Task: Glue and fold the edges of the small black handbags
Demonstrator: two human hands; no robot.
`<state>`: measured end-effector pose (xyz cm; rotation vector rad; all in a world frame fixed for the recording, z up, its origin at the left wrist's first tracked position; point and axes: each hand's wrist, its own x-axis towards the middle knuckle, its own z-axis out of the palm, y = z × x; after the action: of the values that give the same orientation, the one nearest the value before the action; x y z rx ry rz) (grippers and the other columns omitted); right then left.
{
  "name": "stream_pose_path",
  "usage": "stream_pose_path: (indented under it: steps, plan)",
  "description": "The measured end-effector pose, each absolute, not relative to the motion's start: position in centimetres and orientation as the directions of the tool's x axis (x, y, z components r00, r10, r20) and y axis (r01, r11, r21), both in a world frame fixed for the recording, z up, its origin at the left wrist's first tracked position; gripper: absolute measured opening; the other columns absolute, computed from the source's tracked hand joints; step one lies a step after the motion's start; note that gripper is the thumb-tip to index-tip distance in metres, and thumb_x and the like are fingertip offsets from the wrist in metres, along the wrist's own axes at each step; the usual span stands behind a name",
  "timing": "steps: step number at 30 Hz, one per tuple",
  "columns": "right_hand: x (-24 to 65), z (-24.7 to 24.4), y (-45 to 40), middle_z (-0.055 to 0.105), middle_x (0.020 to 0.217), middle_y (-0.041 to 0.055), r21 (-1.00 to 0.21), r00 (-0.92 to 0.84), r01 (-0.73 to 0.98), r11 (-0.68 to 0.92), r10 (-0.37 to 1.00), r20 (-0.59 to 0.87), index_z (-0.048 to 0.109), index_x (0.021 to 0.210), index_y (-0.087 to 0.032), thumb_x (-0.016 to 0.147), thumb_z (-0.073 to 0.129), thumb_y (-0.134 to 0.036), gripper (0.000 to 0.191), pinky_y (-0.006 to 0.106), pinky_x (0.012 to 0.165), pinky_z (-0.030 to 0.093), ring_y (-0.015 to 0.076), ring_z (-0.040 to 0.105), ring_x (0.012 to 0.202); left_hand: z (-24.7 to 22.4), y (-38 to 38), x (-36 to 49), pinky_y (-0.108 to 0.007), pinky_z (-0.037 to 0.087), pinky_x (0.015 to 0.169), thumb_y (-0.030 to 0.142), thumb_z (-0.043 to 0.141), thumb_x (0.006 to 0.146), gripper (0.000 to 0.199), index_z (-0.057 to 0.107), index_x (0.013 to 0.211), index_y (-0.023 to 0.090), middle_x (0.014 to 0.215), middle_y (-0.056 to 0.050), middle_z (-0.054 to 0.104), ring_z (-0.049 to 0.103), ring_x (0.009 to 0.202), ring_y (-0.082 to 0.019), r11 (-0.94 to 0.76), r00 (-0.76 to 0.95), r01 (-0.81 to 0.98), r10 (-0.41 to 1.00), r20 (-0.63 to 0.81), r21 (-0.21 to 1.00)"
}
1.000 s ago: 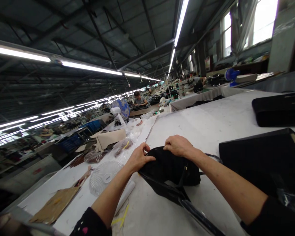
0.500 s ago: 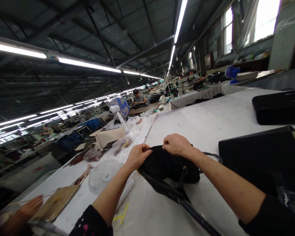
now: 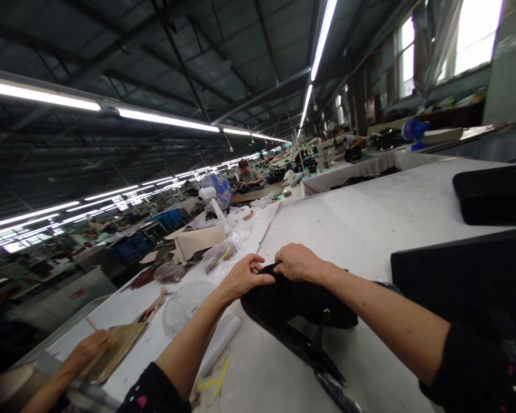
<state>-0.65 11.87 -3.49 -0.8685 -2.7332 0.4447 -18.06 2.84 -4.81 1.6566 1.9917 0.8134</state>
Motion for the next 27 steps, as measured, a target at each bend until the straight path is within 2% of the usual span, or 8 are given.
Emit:
stream_pose_path:
  steps: [2, 4, 7, 9, 15, 20, 25, 27]
  plan:
    - [0.0, -3.1, 11.9, 0.075, 0.092, 0.0098, -0.354, -0.802, 0.527, 0.773, 0.59, 0.094, 0.077, 0.09, -0.023, 0.079, 0.06, -0.035, 0.023, 0.031, 0.068, 0.041, 0.0263, 0.066, 0.089, -4.4, 2.1, -18.7, -0.023, 0.043, 0.058, 0.03, 0.086, 0.048, 0.076, 0.055, 0.116, 0.018, 0.092, -0.001, 0.066, 0.059, 0.073, -0.015, 0.08, -0.079, 0.729, 0.996, -0.032, 0.68]
    - [0.8, -2.8, 12.2, 0.075, 0.089, 0.0097, -0.359, -0.795, 0.553, 0.752, 0.605, 0.043, 0.077, 0.086, -0.021, 0.078, 0.061, -0.033, 0.022, 0.03, 0.066, 0.041, 0.0255, 0.066, 0.086, -4.4, 2.0, -19.2, -0.022, 0.043, 0.059, 0.02, 0.081, 0.053, 0.059, 0.06, 0.108, 0.019, 0.086, 0.0, 0.066, 0.058, 0.073, -0.015, 0.045, -0.012, 0.731, 0.998, -0.054, 0.68]
    - [1.7, -2.9, 12.8, 0.074, 0.08, 0.0075, -0.385, -0.776, 0.592, 0.708, 0.63, -0.033, 0.075, 0.08, -0.019, 0.077, 0.06, -0.032, 0.02, 0.027, 0.059, 0.04, 0.0214, 0.065, 0.075, -5.0, 2.8, -19.5, -0.022, 0.043, 0.059, 0.015, 0.069, 0.062, 0.025, 0.065, 0.086, 0.017, 0.072, 0.001, 0.065, 0.058, 0.067, -0.013, 0.091, -0.08, 0.672, 0.996, -0.049, 0.735]
    - [2.1, -3.2, 13.0, 0.073, 0.079, 0.0062, -0.403, -0.761, 0.605, 0.687, 0.647, -0.04, 0.074, 0.08, -0.019, 0.077, 0.058, -0.031, 0.02, 0.026, 0.058, 0.039, 0.0198, 0.064, 0.073, -5.4, 3.6, -19.5, -0.023, 0.044, 0.06, 0.015, 0.067, 0.062, 0.018, 0.066, 0.08, 0.016, 0.07, 0.001, 0.066, 0.059, 0.065, -0.013, 0.116, -0.131, 0.639, 0.991, -0.041, 0.76]
    - [2.1, -4.6, 13.2, 0.071, 0.08, 0.0062, -0.429, -0.737, 0.598, 0.677, 0.675, 0.039, 0.071, 0.08, -0.02, 0.079, 0.056, -0.03, 0.018, 0.028, 0.061, 0.039, 0.0211, 0.063, 0.077, -5.5, 4.1, -19.2, -0.024, 0.046, 0.063, 0.021, 0.07, 0.064, 0.015, 0.069, 0.078, 0.017, 0.072, 0.001, 0.069, 0.061, 0.067, -0.014, 0.132, -0.194, 0.642, 0.981, -0.007, 0.755]
    - [2.1, -5.2, 13.2, 0.071, 0.08, 0.0077, -0.421, -0.733, 0.583, 0.695, 0.673, 0.096, 0.069, 0.078, -0.02, 0.08, 0.055, -0.029, 0.017, 0.03, 0.062, 0.038, 0.0233, 0.062, 0.076, -5.4, 3.7, -19.0, -0.023, 0.044, 0.059, 0.026, 0.074, 0.063, 0.015, 0.069, 0.075, 0.017, 0.068, 0.001, 0.068, 0.06, 0.065, -0.014, 0.135, -0.244, 0.725, 0.967, 0.069, 0.675]
    - [1.5, -5.0, 13.1, 0.071, 0.1, 0.0057, -0.432, -0.765, 0.491, 0.756, 0.612, 0.201, 0.068, 0.102, -0.022, 0.08, 0.06, -0.03, 0.025, 0.027, 0.074, 0.043, 0.0206, 0.062, 0.089, -5.3, 4.0, -18.8, -0.023, 0.042, 0.059, 0.029, 0.069, 0.068, 0.011, 0.072, 0.073, 0.019, 0.065, 0.002, 0.066, 0.058, 0.065, -0.014, 0.106, -0.213, 0.773, 0.972, 0.098, 0.625]
    - [0.9, -4.9, 13.3, 0.071, 0.099, 0.0036, -0.438, -0.79, 0.449, 0.778, 0.576, 0.213, 0.068, 0.104, -0.023, 0.08, 0.062, -0.033, 0.027, 0.025, 0.075, 0.043, 0.0186, 0.063, 0.089, -5.3, 4.0, -18.7, -0.022, 0.041, 0.058, 0.029, 0.068, 0.069, 0.011, 0.072, 0.073, 0.019, 0.063, 0.002, 0.065, 0.057, 0.064, -0.013, 0.098, -0.207, 0.782, 0.972, 0.109, 0.616]
